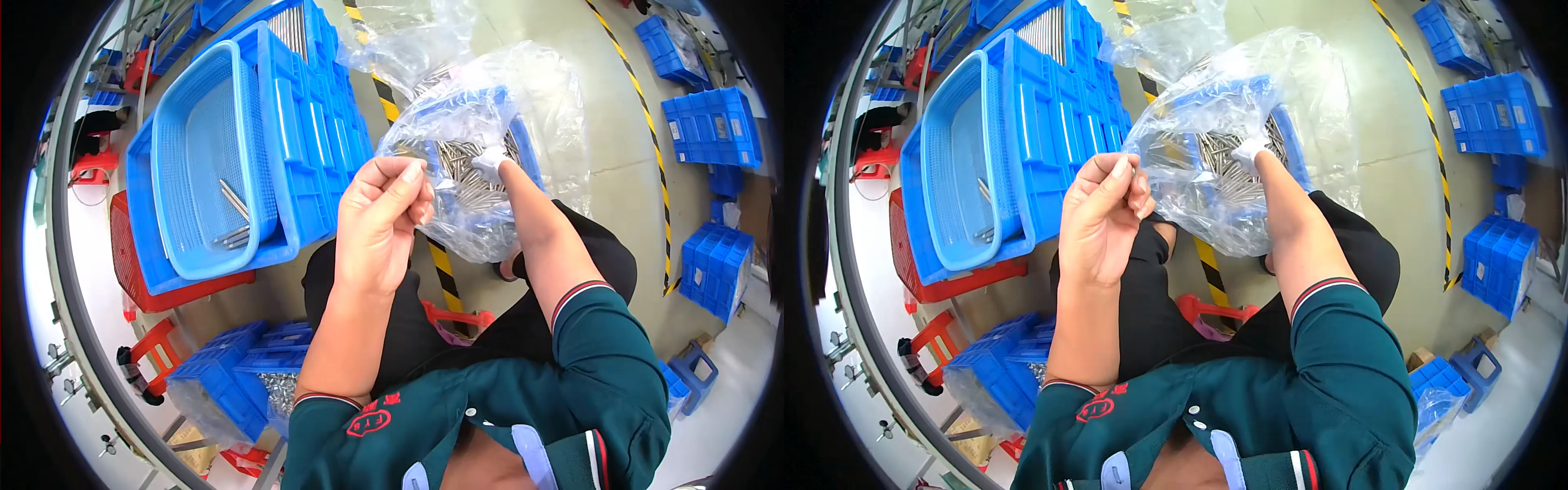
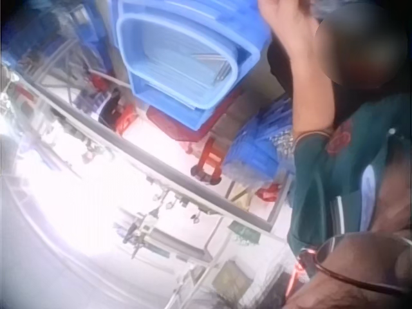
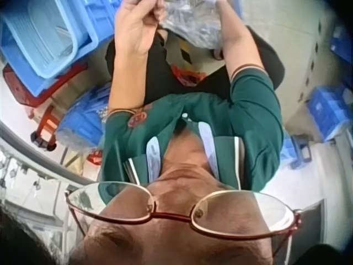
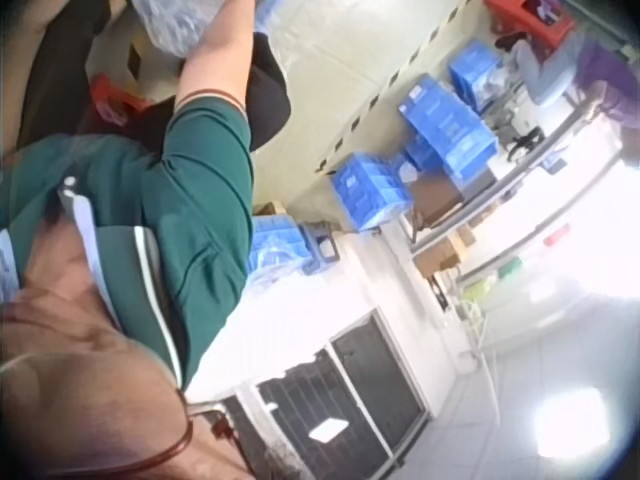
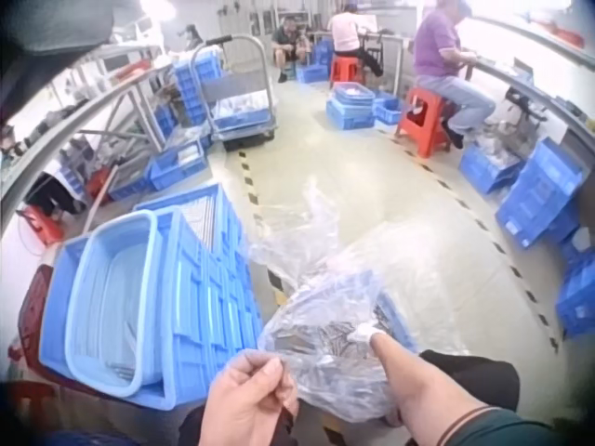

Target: The person sits on a low stool and sorts small metal parts from a plastic bag into a blue crate. They pick up the parts one by one or in small groups, inspect them, and place them into the crate.

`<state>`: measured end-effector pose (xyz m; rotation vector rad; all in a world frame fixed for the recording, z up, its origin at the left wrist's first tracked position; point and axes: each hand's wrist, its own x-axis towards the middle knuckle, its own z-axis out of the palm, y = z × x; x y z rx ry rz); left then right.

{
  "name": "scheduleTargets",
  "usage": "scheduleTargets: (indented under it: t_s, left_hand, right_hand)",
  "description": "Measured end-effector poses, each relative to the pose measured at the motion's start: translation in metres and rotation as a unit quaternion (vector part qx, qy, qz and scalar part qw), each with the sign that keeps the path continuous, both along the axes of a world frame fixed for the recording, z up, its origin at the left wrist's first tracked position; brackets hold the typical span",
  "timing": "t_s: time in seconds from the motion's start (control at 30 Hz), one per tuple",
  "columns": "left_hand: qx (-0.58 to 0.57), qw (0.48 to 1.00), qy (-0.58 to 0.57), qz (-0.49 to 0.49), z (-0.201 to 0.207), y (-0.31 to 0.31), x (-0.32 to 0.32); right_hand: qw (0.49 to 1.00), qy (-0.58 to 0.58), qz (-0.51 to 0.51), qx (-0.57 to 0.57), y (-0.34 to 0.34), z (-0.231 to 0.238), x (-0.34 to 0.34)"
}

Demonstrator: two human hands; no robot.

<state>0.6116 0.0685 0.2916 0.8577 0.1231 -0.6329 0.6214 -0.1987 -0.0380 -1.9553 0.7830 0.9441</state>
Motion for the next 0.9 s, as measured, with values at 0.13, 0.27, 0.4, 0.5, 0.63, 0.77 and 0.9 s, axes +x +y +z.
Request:
scheduleTargets:
  t_s: [0.13,0.27,0.4,0.5,0.63,0.77,0.9]
  left_hand:
    - [-0.006,1.0,-0.004,0.002,-0.004,-0.001,-0.001]
    - [-0.01,1.0,-0.01,-0.002,-0.002,-0.009,-0.004]
    - [-0.011,1.0,-0.007,0.017,-0.006,-0.01,-0.004]
    - [0.005,0.999,-0.009,0.044,-0.009,-0.017,-0.002]
    - [0.005,0.999,-0.002,0.047,-0.015,-0.026,-0.001]
    - [0.001,1.0,0.008,0.016,-0.019,-0.031,-0.008]
    - [-0.008,1.0,-0.011,0.017,-0.019,-0.033,-0.007]
  right_hand:
    - [0.981,0.008,-0.171,0.091,0.003,0.01,-0.022]
    - [0.974,0.02,-0.2,0.105,-0.013,0.004,-0.05]
    - [0.895,-0.035,-0.349,0.275,-0.005,0.042,-0.064]
    - [0.885,-0.108,-0.363,0.272,-0.004,0.067,-0.071]
    - [0.877,-0.109,-0.39,0.258,-0.008,0.081,-0.082]
    - [0.887,-0.085,-0.386,0.24,-0.003,0.074,-0.097]
    - [0.855,-0.101,-0.386,0.331,-0.012,0.074,-0.106]
